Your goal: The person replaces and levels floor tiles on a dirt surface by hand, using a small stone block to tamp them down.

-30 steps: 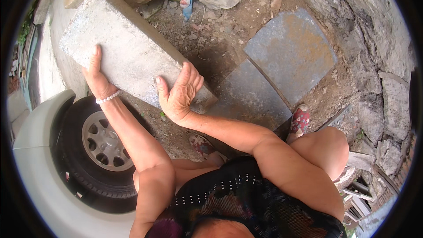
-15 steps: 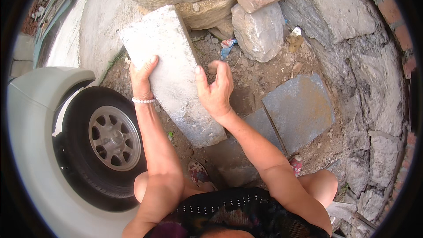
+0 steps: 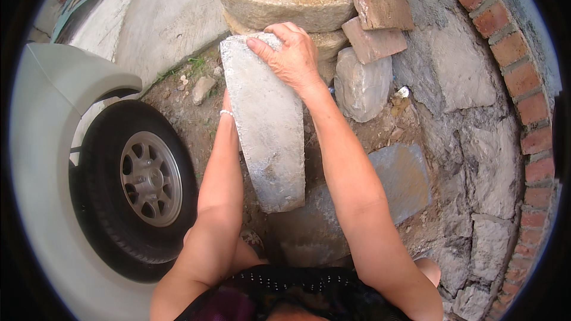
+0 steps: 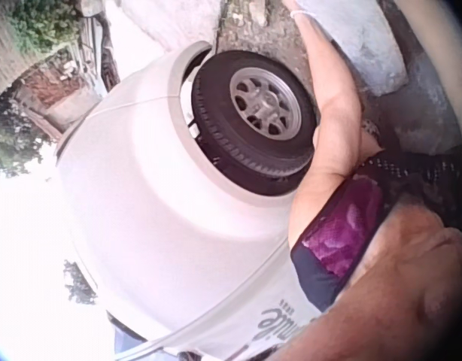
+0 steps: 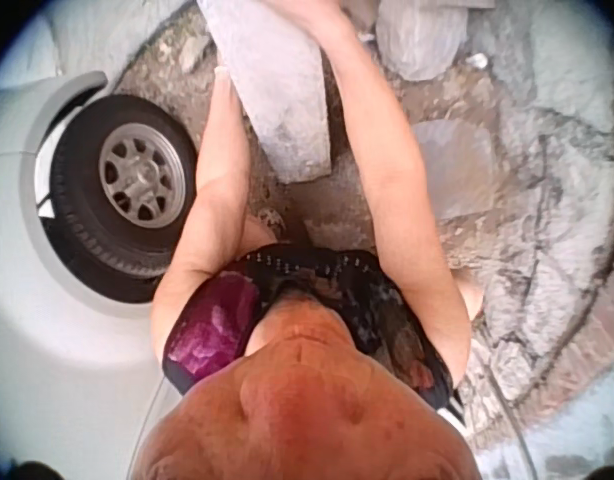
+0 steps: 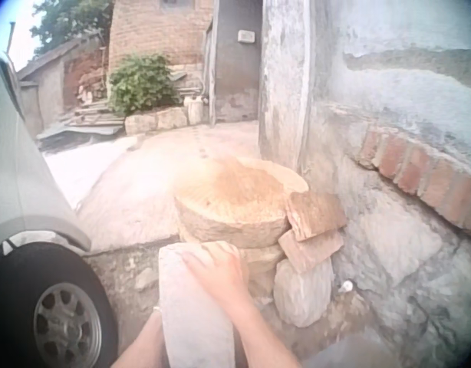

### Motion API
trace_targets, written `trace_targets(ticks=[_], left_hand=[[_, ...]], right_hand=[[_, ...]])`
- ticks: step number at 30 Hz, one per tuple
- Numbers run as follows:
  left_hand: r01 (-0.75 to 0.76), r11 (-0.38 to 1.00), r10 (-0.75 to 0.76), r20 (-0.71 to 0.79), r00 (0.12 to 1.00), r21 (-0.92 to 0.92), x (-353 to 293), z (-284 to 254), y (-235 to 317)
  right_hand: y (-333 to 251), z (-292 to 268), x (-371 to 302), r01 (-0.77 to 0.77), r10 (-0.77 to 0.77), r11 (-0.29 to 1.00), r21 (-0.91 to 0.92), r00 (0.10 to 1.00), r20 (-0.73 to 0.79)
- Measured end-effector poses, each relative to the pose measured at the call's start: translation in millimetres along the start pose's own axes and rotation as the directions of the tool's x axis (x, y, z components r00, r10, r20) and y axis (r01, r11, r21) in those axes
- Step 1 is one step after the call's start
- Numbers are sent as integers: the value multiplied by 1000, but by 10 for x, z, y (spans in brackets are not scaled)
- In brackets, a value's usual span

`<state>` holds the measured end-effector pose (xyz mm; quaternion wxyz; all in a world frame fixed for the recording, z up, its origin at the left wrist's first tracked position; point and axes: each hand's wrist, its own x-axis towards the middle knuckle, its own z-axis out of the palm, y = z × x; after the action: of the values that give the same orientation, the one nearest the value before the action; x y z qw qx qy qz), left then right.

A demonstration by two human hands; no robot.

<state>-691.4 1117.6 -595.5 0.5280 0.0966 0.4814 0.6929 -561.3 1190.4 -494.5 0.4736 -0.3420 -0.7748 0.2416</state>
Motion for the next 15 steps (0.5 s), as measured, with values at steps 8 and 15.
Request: trace_targets(ticks=[8, 15], left_hand=[[50, 999, -48, 112, 993, -12, -48, 150, -22], [11, 1000, -9, 99, 995, -14, -286, 149, -37]], right_hand=[[34, -65, -43, 1, -4, 998, -59, 999, -51], [-128, -282, -270, 29, -26, 999, 33, 996, -89]])
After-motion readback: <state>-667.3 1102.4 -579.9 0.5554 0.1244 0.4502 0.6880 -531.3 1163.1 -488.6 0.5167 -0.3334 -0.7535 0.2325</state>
